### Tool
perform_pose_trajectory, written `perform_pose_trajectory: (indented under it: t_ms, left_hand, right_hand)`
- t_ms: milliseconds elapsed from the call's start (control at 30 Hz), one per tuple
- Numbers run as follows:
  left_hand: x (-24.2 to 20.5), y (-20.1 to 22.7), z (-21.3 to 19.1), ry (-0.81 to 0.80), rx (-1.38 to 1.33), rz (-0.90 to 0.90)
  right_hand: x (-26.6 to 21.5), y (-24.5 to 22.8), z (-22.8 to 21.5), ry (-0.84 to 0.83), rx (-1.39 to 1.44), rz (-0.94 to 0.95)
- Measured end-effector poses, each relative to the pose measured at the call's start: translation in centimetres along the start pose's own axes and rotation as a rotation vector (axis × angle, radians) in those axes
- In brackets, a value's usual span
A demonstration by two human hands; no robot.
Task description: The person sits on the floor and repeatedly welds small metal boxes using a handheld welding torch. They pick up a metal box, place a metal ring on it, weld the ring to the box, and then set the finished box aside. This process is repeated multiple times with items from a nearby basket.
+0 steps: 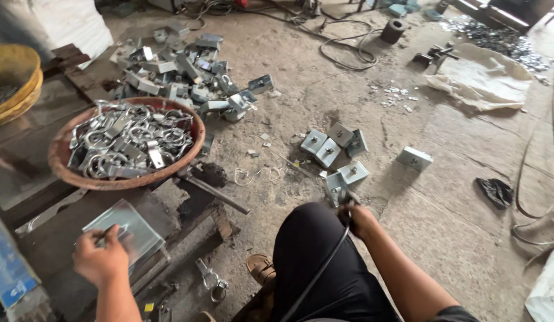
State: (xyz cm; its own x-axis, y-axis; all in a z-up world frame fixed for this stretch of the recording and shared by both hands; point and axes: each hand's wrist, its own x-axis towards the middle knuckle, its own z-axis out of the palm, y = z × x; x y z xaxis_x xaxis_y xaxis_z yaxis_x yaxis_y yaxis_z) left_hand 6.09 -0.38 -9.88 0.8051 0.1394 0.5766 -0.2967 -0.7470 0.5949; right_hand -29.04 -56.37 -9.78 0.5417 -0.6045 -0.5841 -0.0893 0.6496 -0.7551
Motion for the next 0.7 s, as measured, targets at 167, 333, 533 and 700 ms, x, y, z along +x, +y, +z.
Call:
perform_pose_trajectory:
  t_ms: [167,333,533,700]
  left_hand:
    - [0.6,-1.2,0.5,0.057,-0.013,0.090]
    - [0.2,-0.5,-0.3,-0.024,-0.019,-0.050]
    - [0.4,3.9,-1.4,0.047,-0.107,-0.048]
    - [0.9,5.7,-2.1,0.037,-0.466,-0.311]
  right_hand:
    - [-4.5,-7.7,7.1,-0.214,0.295,-0.349]
    - [-9.5,-9.1,15.1,-0.641,0.404,-0.372]
    - [-12.6,-5.2,22.1,-0.680,0.218,-0.616]
    - [-14.6,0.8,24.6,-0.735,-0.046,-0.749]
